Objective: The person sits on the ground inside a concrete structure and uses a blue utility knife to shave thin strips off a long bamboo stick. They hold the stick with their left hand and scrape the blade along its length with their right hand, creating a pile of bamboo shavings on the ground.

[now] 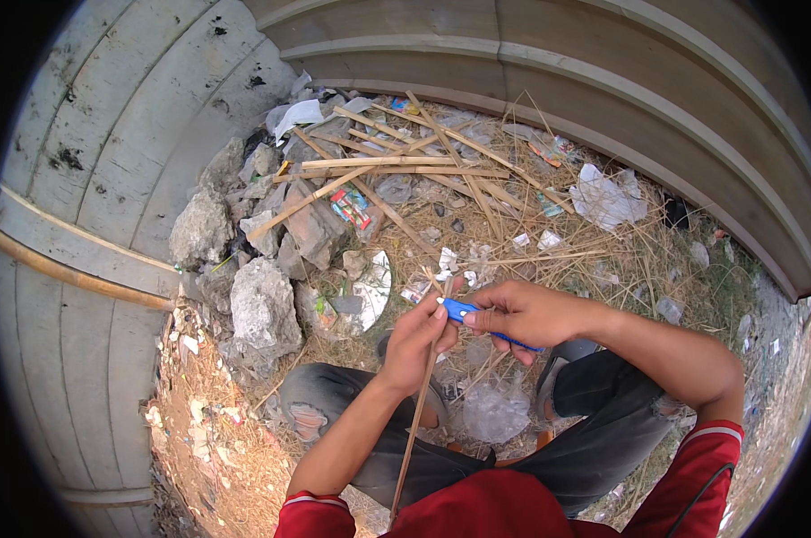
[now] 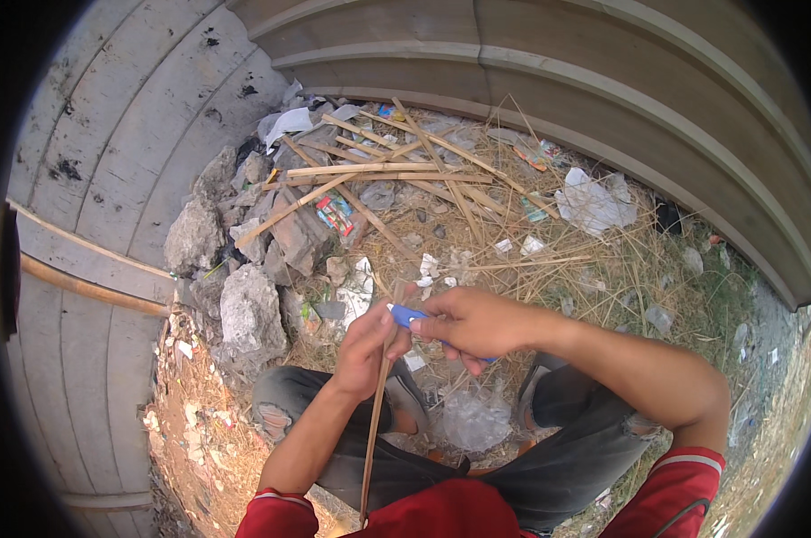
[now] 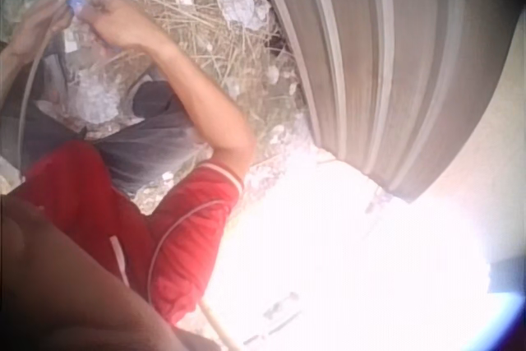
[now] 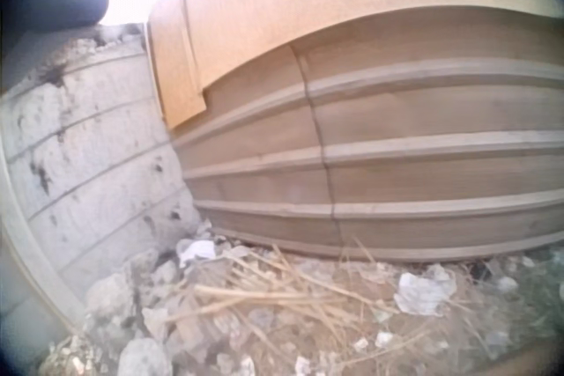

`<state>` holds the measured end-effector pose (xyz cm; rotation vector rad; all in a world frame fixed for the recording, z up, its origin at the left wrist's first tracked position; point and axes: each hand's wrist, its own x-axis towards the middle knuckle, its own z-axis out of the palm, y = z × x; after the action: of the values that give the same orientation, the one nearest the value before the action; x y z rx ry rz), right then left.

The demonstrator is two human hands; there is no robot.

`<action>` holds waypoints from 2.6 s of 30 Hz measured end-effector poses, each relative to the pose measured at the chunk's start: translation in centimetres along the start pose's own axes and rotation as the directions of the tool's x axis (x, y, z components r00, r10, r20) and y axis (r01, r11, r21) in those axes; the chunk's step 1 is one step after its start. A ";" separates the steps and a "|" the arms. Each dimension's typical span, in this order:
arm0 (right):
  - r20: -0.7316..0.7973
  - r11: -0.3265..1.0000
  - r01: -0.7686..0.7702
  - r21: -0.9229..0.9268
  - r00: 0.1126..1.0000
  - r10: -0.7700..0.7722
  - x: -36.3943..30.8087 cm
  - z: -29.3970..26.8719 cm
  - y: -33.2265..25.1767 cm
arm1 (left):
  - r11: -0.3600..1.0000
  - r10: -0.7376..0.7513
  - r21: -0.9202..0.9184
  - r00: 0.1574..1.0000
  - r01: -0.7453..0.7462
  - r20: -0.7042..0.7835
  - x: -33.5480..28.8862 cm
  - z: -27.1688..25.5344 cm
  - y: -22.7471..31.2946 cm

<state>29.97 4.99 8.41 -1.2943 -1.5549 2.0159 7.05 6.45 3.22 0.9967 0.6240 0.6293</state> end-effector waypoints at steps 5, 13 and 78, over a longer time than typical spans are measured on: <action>-0.018 1.000 -0.015 0.011 1.000 0.016 -0.2 0.4 -0.7 | 0.997 -0.013 -0.077 1.000 0.011 -0.028 -0.3 -0.4 -0.5; -0.169 0.995 0.009 0.095 0.986 0.008 0.7 2.4 0.5 | 0.999 -0.047 0.000 0.988 0.048 -0.145 -0.5 -0.4 -0.7; -0.074 0.997 -0.062 0.037 0.995 0.065 -0.1 0.8 -1.9 | 0.984 0.077 0.172 0.974 -0.040 -0.215 -1.2 0.3 -0.5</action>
<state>28.87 5.15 10.10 -1.4061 -1.4561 1.9981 6.59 5.20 3.14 1.1133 0.8568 0.7564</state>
